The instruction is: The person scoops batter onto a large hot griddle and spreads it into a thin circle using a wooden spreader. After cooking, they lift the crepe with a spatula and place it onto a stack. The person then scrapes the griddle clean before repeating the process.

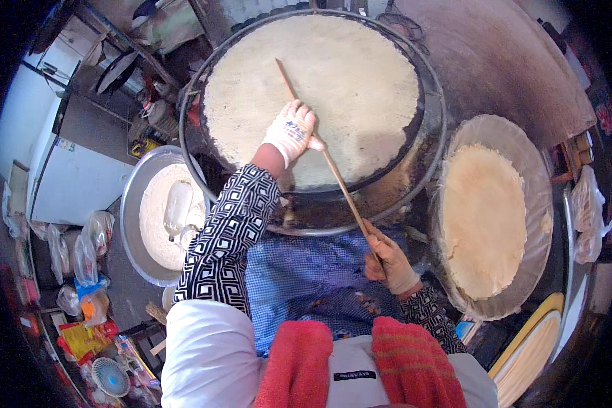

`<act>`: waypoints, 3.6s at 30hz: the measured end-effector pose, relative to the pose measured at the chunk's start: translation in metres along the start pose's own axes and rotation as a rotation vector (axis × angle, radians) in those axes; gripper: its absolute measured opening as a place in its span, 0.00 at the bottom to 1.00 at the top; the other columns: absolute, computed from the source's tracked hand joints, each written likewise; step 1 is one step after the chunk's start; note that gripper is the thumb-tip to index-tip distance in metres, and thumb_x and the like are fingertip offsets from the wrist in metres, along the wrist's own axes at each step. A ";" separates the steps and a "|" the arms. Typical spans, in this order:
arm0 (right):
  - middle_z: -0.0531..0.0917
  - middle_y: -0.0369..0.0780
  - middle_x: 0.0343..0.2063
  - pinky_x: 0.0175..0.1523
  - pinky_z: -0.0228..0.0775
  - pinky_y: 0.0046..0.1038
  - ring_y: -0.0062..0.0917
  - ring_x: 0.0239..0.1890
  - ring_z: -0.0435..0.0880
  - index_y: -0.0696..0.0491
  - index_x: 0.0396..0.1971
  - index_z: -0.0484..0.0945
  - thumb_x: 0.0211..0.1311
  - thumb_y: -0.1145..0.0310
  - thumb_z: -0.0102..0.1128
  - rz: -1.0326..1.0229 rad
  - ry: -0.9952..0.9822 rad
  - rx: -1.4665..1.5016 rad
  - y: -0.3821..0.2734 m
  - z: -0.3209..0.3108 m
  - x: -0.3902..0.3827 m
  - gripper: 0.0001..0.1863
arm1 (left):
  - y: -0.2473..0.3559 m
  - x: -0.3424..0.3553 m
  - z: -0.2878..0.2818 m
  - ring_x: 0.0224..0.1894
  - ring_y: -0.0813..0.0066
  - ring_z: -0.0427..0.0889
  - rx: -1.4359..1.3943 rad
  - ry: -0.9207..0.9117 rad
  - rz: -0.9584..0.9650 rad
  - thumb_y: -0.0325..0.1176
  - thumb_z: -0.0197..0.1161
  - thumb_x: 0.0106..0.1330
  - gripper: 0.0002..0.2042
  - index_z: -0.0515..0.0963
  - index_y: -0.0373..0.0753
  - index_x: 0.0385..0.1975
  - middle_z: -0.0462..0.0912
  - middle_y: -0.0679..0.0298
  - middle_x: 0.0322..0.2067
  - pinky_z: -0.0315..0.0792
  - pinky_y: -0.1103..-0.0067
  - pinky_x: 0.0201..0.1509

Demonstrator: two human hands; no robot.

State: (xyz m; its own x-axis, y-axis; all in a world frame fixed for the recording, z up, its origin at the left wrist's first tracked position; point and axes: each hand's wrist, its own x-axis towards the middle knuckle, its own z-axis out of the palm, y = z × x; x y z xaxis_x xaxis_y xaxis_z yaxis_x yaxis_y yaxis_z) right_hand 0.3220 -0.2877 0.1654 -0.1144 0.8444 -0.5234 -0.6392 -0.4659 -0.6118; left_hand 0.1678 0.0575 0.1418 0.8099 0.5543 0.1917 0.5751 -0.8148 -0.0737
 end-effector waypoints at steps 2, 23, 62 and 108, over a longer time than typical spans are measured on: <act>0.67 0.29 0.14 0.18 0.53 0.21 0.15 0.12 0.62 0.49 0.72 0.60 0.73 0.57 0.54 0.013 -0.015 -0.063 -0.005 -0.005 0.004 0.31 | -0.005 -0.008 -0.001 0.68 0.46 0.64 -0.006 0.007 -0.034 0.60 0.62 0.52 0.34 0.74 0.38 0.51 0.73 0.51 0.57 0.58 0.59 0.73; 0.82 0.34 0.33 0.23 0.64 0.17 0.10 0.20 0.73 0.54 0.67 0.68 0.68 0.68 0.59 -0.304 0.527 -0.233 0.081 0.006 -0.033 0.28 | 0.059 -0.003 -0.015 0.67 0.43 0.64 -0.250 0.304 0.322 0.66 0.60 0.48 0.48 0.66 0.28 0.60 0.69 0.42 0.60 0.56 0.60 0.73; 0.71 0.25 0.16 0.15 0.56 0.17 0.09 0.13 0.65 0.45 0.63 0.75 0.68 0.64 0.60 -0.244 0.111 -0.785 0.017 -0.018 0.014 0.23 | 0.167 -0.165 -0.009 0.22 0.51 0.80 -0.256 -0.059 -0.339 0.56 0.64 0.54 0.22 0.81 0.40 0.16 0.81 0.54 0.18 0.71 0.60 0.36; 0.64 0.55 0.66 0.68 0.60 0.45 0.48 0.67 0.65 0.52 0.72 0.53 0.66 0.50 0.57 0.573 1.588 -1.018 0.164 -0.370 -0.127 0.40 | 0.049 -0.192 0.027 0.70 0.41 0.58 0.052 -0.344 -0.754 0.59 0.62 0.61 0.37 0.66 0.47 0.67 0.61 0.50 0.69 0.61 0.46 0.65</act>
State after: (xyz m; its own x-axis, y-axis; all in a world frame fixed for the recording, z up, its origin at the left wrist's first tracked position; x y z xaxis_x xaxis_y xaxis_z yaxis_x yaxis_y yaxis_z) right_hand 0.5131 -0.5693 -0.0878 0.9235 -0.1227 -0.3636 -0.1159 -0.9924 0.0405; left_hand 0.0435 -0.0843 0.0746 0.1901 0.9765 -0.1015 0.9756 -0.1995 -0.0919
